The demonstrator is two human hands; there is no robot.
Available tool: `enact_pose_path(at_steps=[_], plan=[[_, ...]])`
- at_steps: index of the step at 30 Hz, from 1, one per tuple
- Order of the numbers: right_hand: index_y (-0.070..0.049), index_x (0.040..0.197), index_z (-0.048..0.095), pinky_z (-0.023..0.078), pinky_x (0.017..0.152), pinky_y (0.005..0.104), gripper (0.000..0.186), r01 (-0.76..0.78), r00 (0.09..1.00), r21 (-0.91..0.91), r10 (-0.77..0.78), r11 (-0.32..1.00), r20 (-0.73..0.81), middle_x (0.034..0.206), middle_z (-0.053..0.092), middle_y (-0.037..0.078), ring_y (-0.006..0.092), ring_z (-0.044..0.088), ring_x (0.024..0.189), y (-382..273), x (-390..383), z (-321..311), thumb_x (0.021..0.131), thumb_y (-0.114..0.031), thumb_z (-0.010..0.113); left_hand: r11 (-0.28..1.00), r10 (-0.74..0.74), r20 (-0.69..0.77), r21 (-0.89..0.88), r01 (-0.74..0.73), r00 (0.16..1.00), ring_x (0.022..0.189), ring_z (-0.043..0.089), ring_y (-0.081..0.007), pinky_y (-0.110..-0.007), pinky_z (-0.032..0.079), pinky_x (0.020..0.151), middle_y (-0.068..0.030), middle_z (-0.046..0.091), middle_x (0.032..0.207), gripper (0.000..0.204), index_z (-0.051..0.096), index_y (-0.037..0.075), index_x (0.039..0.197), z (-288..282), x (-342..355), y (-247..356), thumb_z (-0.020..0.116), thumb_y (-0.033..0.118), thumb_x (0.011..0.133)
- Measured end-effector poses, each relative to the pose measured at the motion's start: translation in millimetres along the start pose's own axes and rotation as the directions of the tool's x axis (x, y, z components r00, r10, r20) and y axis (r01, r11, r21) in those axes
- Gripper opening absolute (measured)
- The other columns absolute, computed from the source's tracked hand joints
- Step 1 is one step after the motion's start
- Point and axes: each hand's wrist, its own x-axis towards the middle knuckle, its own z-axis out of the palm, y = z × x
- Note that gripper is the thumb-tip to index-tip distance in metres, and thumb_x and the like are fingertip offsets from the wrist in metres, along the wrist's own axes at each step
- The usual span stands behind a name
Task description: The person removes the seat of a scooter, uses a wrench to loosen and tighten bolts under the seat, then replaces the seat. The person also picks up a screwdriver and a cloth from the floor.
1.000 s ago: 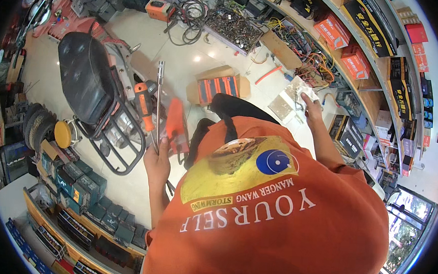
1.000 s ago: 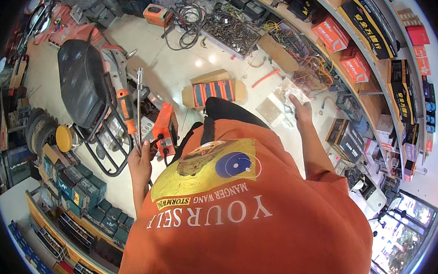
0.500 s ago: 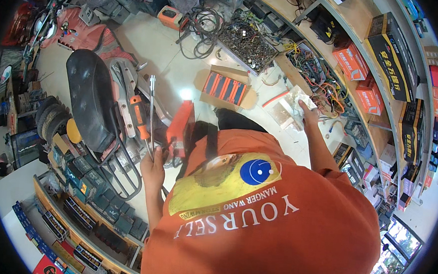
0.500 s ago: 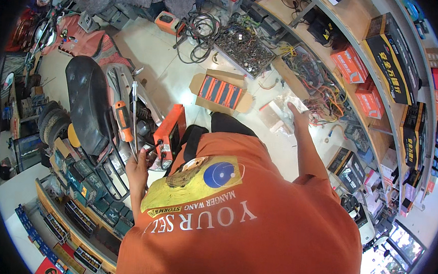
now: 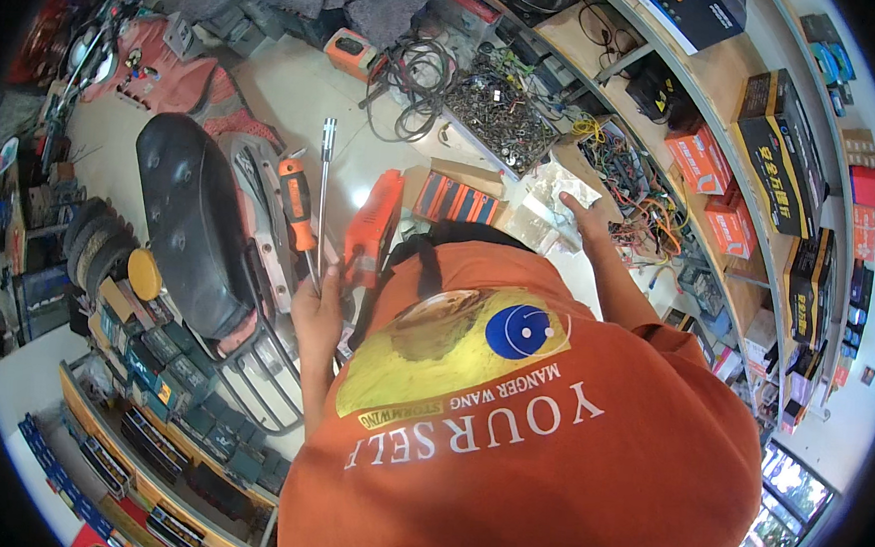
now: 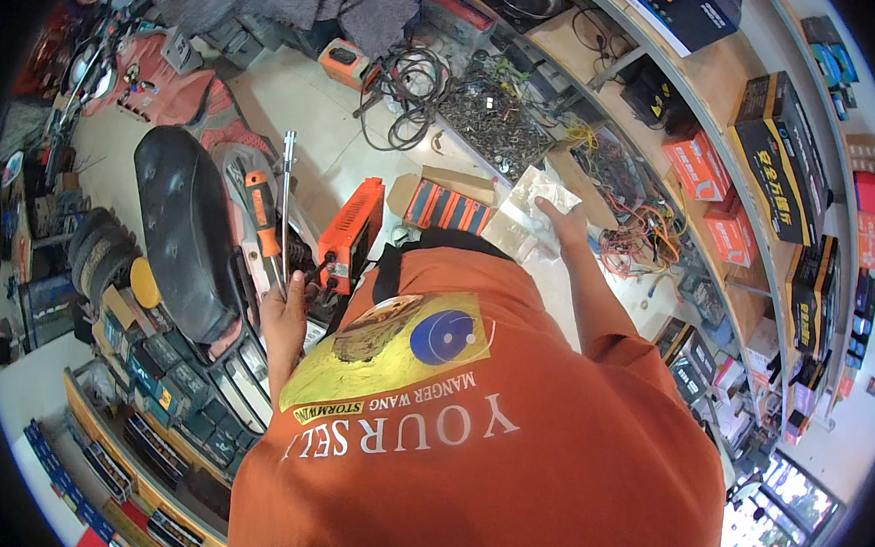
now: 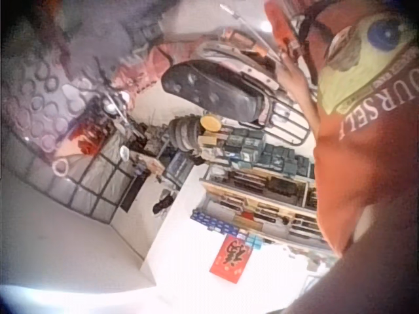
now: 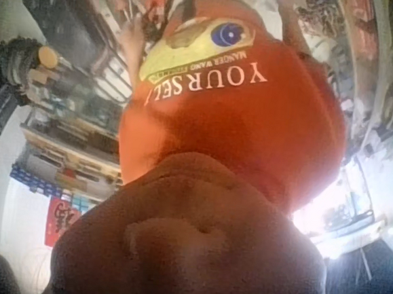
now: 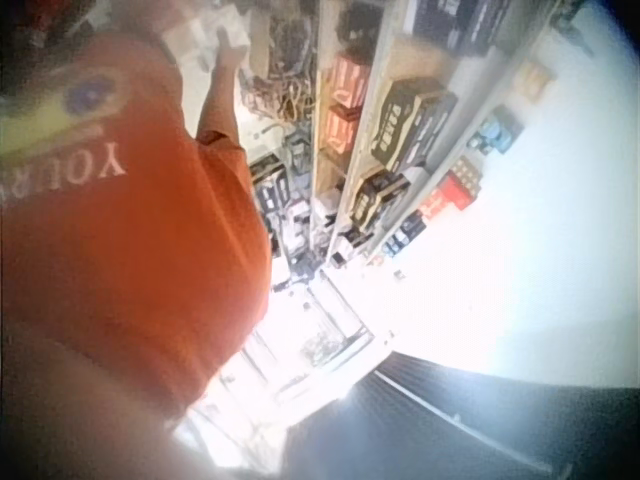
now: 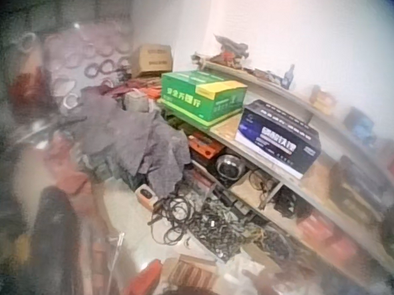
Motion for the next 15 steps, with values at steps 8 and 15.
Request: enact_pose_path(at_steps=[8,15], plan=[[0.006,0.118,0.053,0.042,0.062,0.0286,0.072,-0.046,0.936,-0.102,0.007,0.994,-0.352,0.094,0.063,0.009,0.0142,0.055,0.070,-18,-20,-40,0.072,-0.038,0.087,0.999,0.004,0.108,-0.051,0.002,0.994,0.060,0.049,-0.0083,-0.027,0.040,0.054,-0.0017,0.059,0.071,0.035,0.059,-0.001,0.086,6,62,-24,0.057,0.031,0.101],[-0.005,0.107,0.058,0.028,0.039,0.0259,0.047,-0.038,0.800,0.067,0.071,0.997,-0.596,0.074,0.060,-0.001,0.0064,0.042,0.044,53,-32,-114,0.077,-0.030,0.085,0.997,0.075,0.143,0.011,-0.077,0.987,0.064,0.054,-0.0174,-0.035,0.045,0.062,-0.0097,0.060,0.067,0.038,0.066,-0.003,0.091,26,118,-51,0.054,0.031,0.100]])
